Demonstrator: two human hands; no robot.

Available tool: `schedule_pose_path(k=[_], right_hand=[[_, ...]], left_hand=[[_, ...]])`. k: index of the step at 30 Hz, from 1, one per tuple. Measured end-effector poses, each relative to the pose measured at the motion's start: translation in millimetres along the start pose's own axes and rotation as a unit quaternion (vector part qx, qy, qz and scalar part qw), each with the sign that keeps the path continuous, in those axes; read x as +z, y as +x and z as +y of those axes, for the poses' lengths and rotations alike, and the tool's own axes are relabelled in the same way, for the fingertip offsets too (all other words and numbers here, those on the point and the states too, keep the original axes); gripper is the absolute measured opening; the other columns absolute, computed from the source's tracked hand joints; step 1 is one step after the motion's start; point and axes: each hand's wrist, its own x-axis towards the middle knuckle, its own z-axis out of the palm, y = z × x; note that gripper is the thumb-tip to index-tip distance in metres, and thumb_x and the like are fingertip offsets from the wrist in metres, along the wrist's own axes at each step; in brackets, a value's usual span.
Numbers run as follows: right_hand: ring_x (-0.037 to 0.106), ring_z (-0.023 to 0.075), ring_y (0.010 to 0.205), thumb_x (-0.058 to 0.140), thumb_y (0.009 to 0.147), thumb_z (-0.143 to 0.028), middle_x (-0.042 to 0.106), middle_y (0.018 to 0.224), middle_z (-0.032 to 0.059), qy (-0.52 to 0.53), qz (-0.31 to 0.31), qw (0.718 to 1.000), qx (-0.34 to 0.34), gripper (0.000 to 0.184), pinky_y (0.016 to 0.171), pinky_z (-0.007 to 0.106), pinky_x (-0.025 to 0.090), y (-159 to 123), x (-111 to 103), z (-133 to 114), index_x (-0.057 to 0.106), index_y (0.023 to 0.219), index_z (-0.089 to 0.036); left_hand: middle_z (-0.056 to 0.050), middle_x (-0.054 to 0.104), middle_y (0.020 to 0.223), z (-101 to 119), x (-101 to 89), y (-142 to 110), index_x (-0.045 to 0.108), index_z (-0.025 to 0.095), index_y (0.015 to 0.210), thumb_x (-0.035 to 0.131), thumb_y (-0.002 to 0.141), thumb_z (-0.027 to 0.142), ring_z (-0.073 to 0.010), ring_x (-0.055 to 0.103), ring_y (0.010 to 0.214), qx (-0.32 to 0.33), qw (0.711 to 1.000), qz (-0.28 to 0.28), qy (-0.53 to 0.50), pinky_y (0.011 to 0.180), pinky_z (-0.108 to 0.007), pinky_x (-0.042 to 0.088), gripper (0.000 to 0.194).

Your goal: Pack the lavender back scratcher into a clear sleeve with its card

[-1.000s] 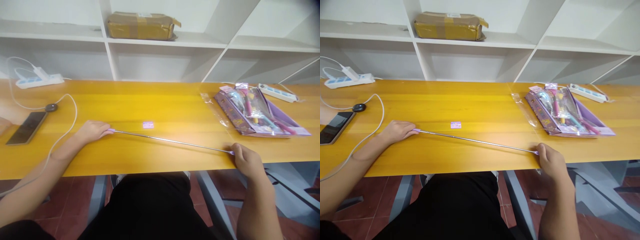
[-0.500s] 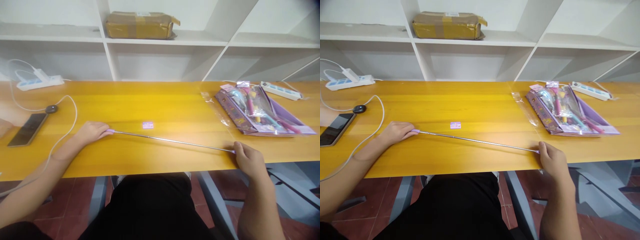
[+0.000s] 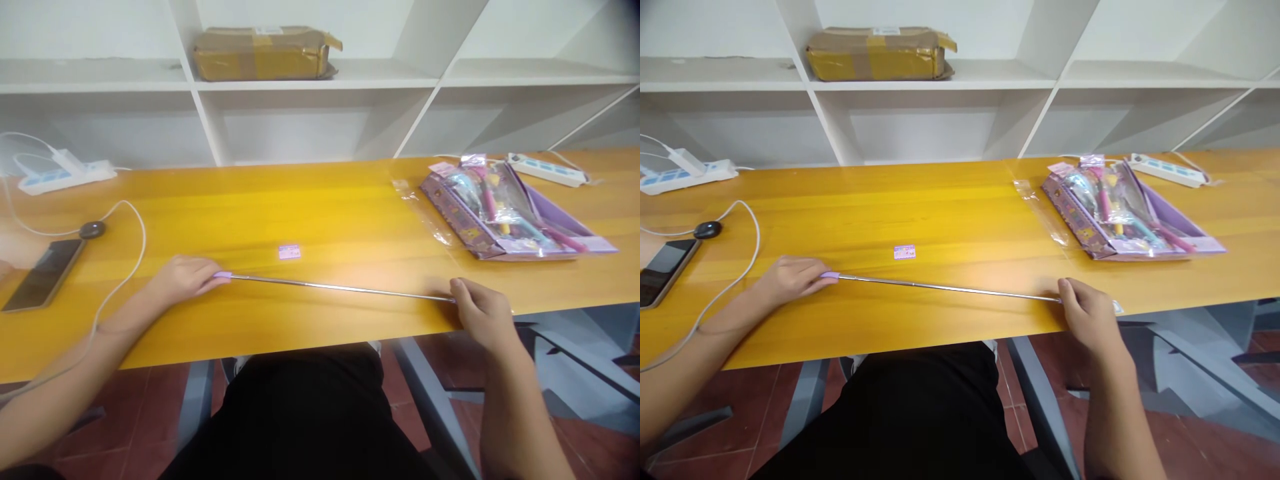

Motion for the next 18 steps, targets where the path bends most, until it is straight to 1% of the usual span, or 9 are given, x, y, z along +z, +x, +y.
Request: schedule_pose_path(k=[2, 3, 6, 8, 11, 14, 16, 18], right_hand=[[0.048, 0.0190, 0.060, 0.042, 0.101, -0.073, 0.046, 0.060, 0.0014, 0.007, -0.013, 1.000, -0.014, 0.060, 0.062, 0.035, 0.036, 1.3, 7.8, -13.0, 0.043, 0.065, -0.026], [0.047, 0.0185, 0.060, 0.041, 0.102, -0.071, 0.045, 0.060, 0.0006, 0.007, -0.006, 1.000, -0.011, 0.058, 0.061, 0.034, 0.035, 2.0, 11.2, -18.0, 0.042, 0.065, -0.025], [0.042, 0.0162, 0.058, 0.043, 0.101, -0.064, 0.034, 0.059, -0.0020, 0.001, 0.044, 0.999, 0.029, 0.054, 0.060, 0.033, 0.030, 4.4, 15.3, -25.5, 0.036, 0.063, -0.025], [0.039, 0.0151, 0.058, 0.044, 0.101, -0.061, 0.029, 0.059, -0.0027, -0.003, 0.062, 0.997, 0.043, 0.053, 0.060, 0.033, 0.028, 6.0, 13.2, -27.2, 0.032, 0.063, -0.026], [0.040, 0.0149, 0.058, 0.045, 0.100, -0.059, 0.031, 0.060, -0.0025, 0.003, 0.039, 0.999, 0.012, 0.052, 0.060, 0.032, 0.028, 6.8, 11.5, -36.5, 0.034, 0.063, -0.025], [0.043, 0.0149, 0.056, 0.045, 0.102, -0.055, 0.035, 0.058, -0.0023, 0.030, 0.002, 0.999, -0.028, 0.050, 0.059, 0.032, 0.029, 3.9, 22.3, -61.8, 0.038, 0.064, -0.024], [0.042, 0.0144, 0.054, 0.046, 0.104, -0.051, 0.035, 0.057, -0.0026, 0.049, 0.001, 0.998, -0.044, 0.049, 0.058, 0.032, 0.029, 0.5, 35.3, -84.3, 0.038, 0.064, -0.024], [0.041, 0.0141, 0.052, 0.046, 0.106, -0.048, 0.035, 0.056, -0.0027, 0.070, 0.001, 0.995, -0.067, 0.050, 0.057, 0.032, 0.029, -2.7, 48.1, -106.1, 0.037, 0.063, -0.024]], left_hand=[[0.002, 0.077, 0.078, 10.6, 1.2, 10.8, 0.070, 0.019, 0.093, 0.066, 0.111, 0.041, -0.0117, 0.070, 0.063, 0.001, 1.000, 0.010, -0.006, 0.059, -0.027, 0.049, 0.029], [0.002, 0.077, 0.076, 15.0, 1.8, 15.4, 0.071, 0.019, 0.092, 0.066, 0.111, 0.041, -0.0118, 0.070, 0.063, -0.004, 1.000, 0.016, -0.011, 0.059, -0.027, 0.048, 0.029], [0.002, 0.077, 0.075, 22.9, 2.1, 24.0, 0.073, 0.019, 0.093, 0.069, 0.109, 0.041, -0.0118, 0.070, 0.062, -0.027, 0.999, 0.037, -0.030, 0.057, -0.027, 0.047, 0.027], [0.002, 0.077, 0.075, 25.0, 1.1, 26.3, 0.073, 0.019, 0.093, 0.070, 0.108, 0.041, -0.0116, 0.070, 0.061, -0.033, 0.998, 0.046, -0.037, 0.056, -0.027, 0.046, 0.027], [0.003, 0.075, 0.073, 30.9, 0.3, 31.7, 0.072, 0.018, 0.092, 0.068, 0.110, 0.041, -0.0111, 0.068, 0.059, -0.023, 0.998, 0.045, -0.038, 0.055, -0.027, 0.045, 0.029], [0.003, 0.071, 0.070, 45.6, 4.4, 46.3, 0.071, 0.018, 0.092, 0.068, 0.110, 0.042, -0.0106, 0.065, 0.058, -0.019, 0.998, 0.054, -0.040, 0.054, -0.028, 0.043, 0.030], [0.004, 0.068, 0.067, 59.2, 10.6, 60.1, 0.071, 0.019, 0.090, 0.068, 0.110, 0.042, -0.0106, 0.062, 0.056, -0.026, 0.997, 0.062, -0.042, 0.053, -0.028, 0.041, 0.031], [0.004, 0.069, 0.068, 73.2, 18.8, 73.8, 0.072, 0.019, 0.090, 0.065, 0.111, 0.042, -0.0112, 0.063, 0.057, -0.031, 0.996, 0.058, -0.052, 0.054, -0.028, 0.040, 0.032]])
